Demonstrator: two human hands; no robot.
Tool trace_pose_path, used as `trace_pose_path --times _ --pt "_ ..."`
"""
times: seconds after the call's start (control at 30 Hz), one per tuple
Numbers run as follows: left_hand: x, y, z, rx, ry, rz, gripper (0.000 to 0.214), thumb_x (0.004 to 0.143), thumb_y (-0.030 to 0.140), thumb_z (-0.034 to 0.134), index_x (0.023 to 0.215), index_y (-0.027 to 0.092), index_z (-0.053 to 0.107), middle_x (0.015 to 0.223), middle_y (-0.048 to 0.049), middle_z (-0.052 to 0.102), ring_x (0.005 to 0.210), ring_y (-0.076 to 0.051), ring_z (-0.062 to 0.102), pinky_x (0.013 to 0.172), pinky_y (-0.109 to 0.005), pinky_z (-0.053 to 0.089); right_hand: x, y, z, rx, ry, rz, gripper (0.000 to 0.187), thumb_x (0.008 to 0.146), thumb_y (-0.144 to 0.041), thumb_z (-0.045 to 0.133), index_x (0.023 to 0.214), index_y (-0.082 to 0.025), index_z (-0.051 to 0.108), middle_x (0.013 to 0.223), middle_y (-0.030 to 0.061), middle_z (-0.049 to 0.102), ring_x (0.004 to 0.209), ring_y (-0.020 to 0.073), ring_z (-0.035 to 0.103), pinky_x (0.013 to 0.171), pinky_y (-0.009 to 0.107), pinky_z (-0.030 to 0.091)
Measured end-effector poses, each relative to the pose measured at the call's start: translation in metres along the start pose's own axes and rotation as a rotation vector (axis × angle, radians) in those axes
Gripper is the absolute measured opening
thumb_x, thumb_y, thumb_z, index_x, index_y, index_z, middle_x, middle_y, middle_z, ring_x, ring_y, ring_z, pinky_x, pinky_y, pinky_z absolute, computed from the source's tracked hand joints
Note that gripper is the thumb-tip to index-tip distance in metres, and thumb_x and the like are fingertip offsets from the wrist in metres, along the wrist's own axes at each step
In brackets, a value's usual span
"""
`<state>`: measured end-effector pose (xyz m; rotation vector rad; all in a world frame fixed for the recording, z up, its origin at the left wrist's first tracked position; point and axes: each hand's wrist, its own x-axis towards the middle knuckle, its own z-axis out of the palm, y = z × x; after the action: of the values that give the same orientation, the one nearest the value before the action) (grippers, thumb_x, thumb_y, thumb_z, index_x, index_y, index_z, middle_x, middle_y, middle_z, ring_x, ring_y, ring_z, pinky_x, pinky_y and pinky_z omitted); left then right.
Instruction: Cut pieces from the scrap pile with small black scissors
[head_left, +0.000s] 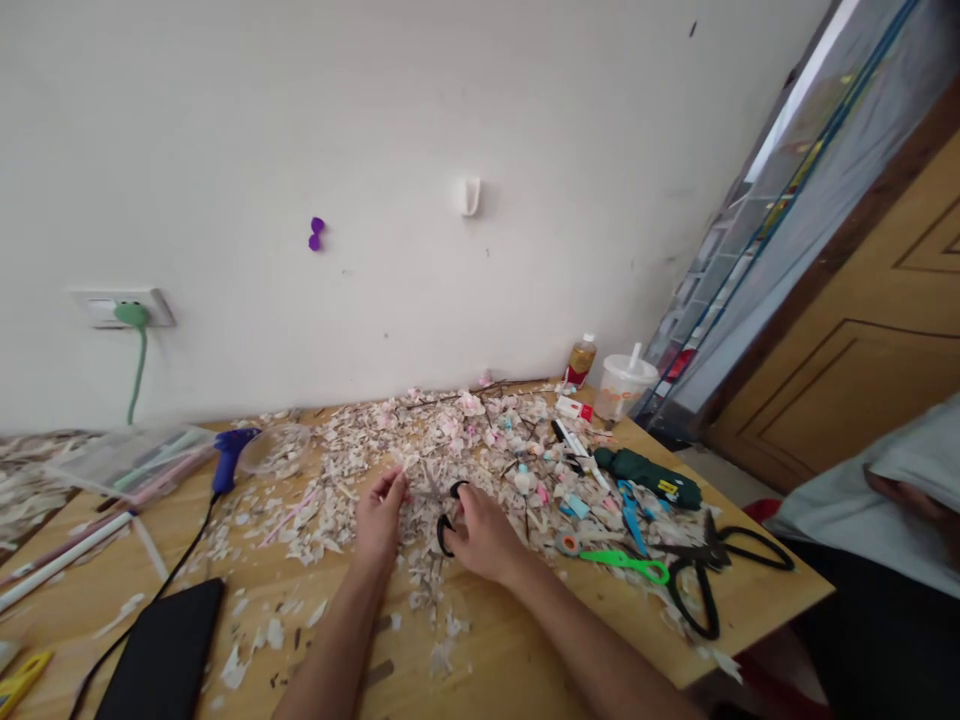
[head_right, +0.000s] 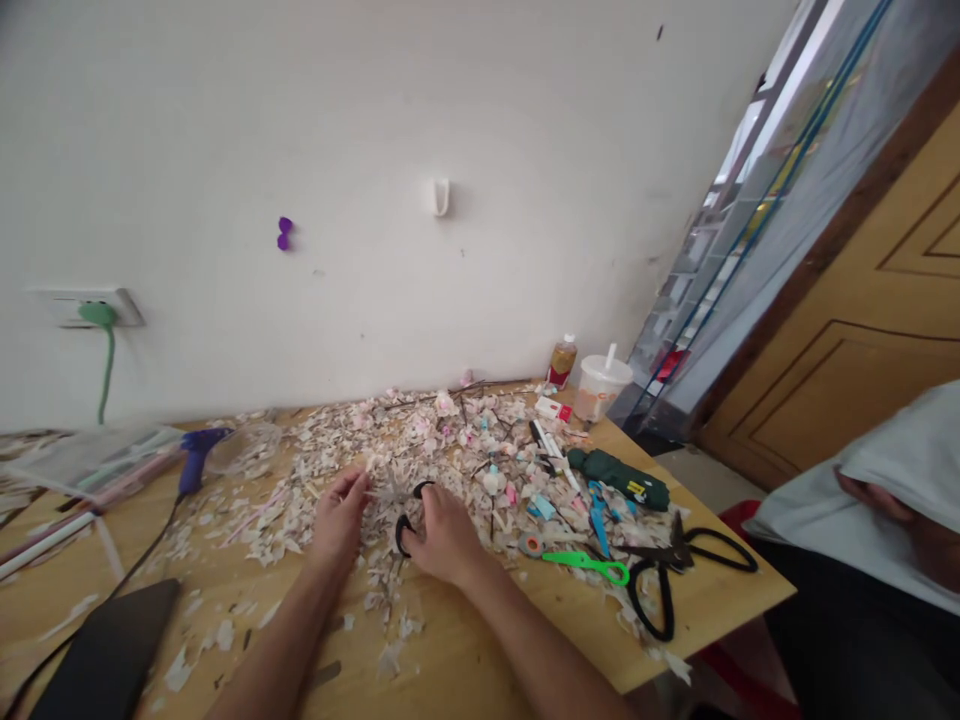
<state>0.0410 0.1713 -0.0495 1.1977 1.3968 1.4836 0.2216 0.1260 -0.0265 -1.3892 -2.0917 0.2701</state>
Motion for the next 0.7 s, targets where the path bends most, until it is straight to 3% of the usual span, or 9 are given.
trace_pose_path --times 0.1,0.17,0.37,0.5,0.7 --pt "-0.004 -0.004 0.002 -0.226 -0.032 -0.045 0.042 0.073 0.047 0.067 0.102 0.018 0.064 0.067 0.0009 0.060 0.061 -0.012 0.054 0.062 -0.023 0.042 0.012 0.003 0.019 -0.008 -0.017 0.021 0.023 0.077 -0.031 0.057 0.094 -0.019 0.047 0.089 0.0042 0.053 0.083 0.0192 0.049 0.075 0.031 0.039" --pt "-0.005 -0.005 0.003 -0.259 -0.050 -0.052 0.037 0.073 0.043 0.068 0.100 0.018 0.065 0.066 0.0014 0.061 0.061 -0.011 0.054 0.062 -0.022 0.041 0.018 0.007 0.024 -0.027 -0.015 0.023 0.023 0.077 -0.029 0.057 0.096 -0.019 0.048 0.089 0.0046 0.054 0.084 0.0193 0.050 0.075 0.030 0.039" --pt "-0.002 -0.007 0.008 -0.416 -0.026 -0.124 0.032 0.069 0.039 0.072 0.089 0.016 0.065 0.068 0.0010 0.060 0.060 -0.011 0.054 0.063 -0.024 0.044 0.023 0.021 0.026 -0.115 0.030 0.052 0.025 0.079 -0.027 0.056 0.101 -0.018 0.049 0.095 0.0071 0.056 0.089 0.0212 0.050 0.079 0.032 0.038" --pt "-0.004 -0.004 0.012 -0.545 -0.068 -0.167 0.025 0.072 0.038 0.069 0.084 0.018 0.059 0.066 0.0021 0.058 0.061 -0.011 0.053 0.063 -0.023 0.043 0.019 0.024 0.025 -0.109 -0.012 0.035 0.017 0.081 -0.026 0.055 0.096 -0.020 0.051 0.092 0.0051 0.058 0.085 0.0190 0.051 0.075 0.029 0.037" --pt "-0.010 0.001 0.014 -0.522 -0.157 -0.140 0.026 0.075 0.037 0.066 0.092 0.020 0.055 0.056 0.0070 0.047 0.049 -0.008 0.043 0.051 -0.020 0.034 0.017 0.023 0.022 -0.114 -0.067 0.050 0.014 0.082 -0.026 0.054 0.095 -0.020 0.051 0.089 0.0043 0.060 0.082 0.0181 0.053 0.072 0.028 0.035"
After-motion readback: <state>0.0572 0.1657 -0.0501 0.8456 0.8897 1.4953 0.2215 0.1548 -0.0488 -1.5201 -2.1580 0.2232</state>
